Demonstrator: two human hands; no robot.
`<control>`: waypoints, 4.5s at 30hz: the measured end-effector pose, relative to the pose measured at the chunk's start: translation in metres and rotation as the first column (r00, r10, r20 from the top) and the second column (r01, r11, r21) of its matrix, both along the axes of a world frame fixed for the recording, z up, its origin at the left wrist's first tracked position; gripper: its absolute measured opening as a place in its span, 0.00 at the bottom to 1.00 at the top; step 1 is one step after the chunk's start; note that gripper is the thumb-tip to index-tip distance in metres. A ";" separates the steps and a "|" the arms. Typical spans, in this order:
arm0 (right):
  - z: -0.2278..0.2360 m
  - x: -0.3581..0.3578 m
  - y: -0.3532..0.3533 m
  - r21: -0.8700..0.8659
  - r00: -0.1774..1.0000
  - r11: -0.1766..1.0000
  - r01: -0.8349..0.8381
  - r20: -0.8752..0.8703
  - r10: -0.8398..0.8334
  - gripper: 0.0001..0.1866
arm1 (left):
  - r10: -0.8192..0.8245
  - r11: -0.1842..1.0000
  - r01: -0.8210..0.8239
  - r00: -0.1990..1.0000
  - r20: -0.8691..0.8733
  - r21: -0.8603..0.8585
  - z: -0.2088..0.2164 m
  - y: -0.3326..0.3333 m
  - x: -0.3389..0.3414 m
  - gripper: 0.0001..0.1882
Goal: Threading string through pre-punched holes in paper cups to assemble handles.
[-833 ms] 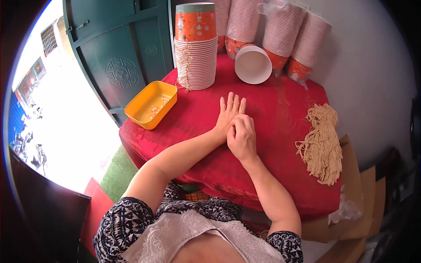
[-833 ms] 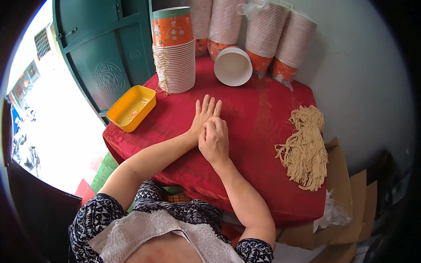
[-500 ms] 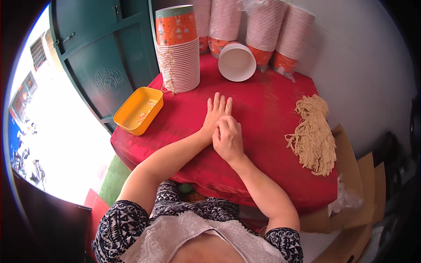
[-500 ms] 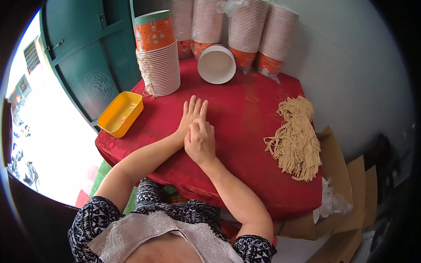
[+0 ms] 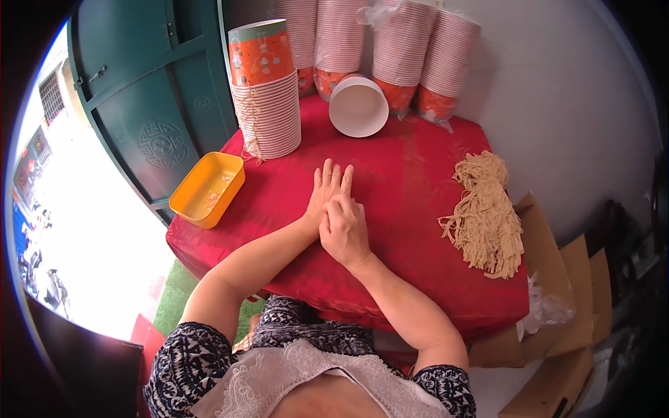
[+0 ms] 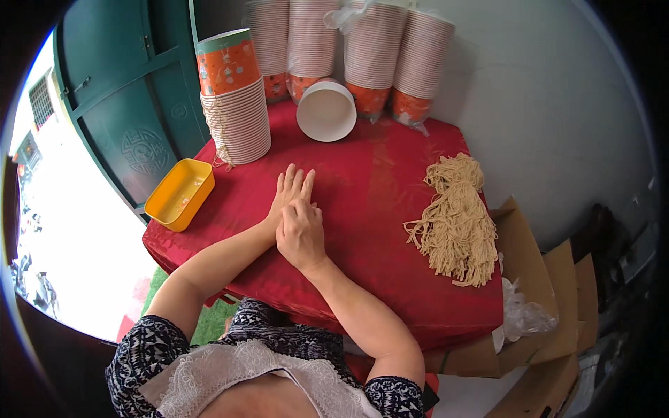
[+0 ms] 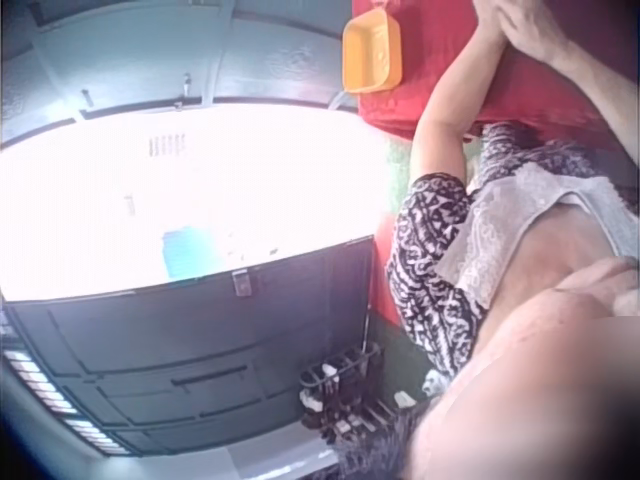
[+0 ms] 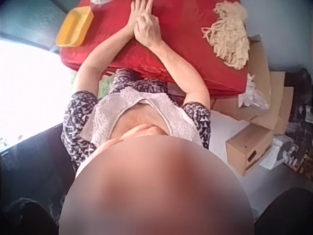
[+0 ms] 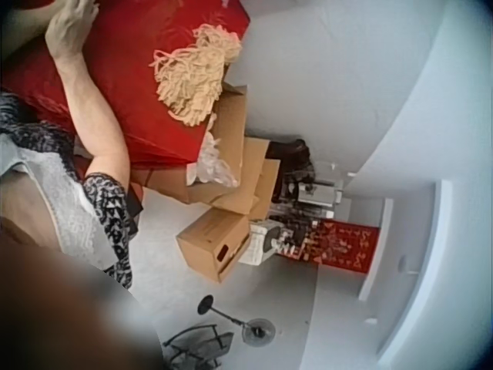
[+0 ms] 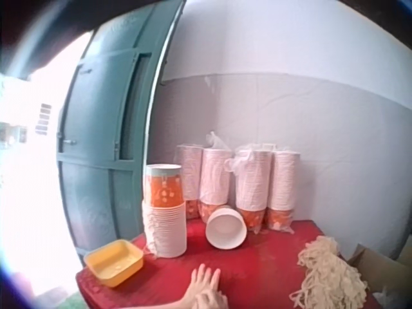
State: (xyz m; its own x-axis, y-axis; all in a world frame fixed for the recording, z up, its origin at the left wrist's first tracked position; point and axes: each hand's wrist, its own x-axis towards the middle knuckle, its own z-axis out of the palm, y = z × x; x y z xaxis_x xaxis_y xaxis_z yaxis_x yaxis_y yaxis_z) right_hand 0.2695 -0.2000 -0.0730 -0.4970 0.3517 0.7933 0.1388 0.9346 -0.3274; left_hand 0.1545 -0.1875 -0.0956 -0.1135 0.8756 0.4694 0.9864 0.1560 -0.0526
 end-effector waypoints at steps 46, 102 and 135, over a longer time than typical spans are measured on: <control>0.006 0.017 0.015 -0.198 0.975 0.962 -0.191 0.073 0.209 0.05 | -0.430 0.894 -0.066 0.153 0.890 0.443 0.043 0.210 -0.185 0.43; 0.000 0.013 0.018 -0.267 0.949 0.944 -0.196 0.193 0.251 0.03 | -0.434 0.699 -0.033 0.775 0.460 0.715 0.030 0.142 -0.069 0.21; 0.010 0.012 0.025 0.113 0.994 0.990 0.089 0.055 -0.096 0.03 | -0.672 0.706 0.378 0.626 0.396 0.599 0.169 -0.021 -0.041 0.11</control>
State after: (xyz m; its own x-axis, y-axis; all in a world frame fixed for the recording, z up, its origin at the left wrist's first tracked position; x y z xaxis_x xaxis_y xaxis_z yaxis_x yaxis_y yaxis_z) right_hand 0.2819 -0.1754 -0.0626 -0.5144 0.3108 0.7993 0.2426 0.9467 -0.2120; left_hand 0.1138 -0.2087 0.0739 -0.0605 0.5885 0.8062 0.7123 -0.5404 0.4480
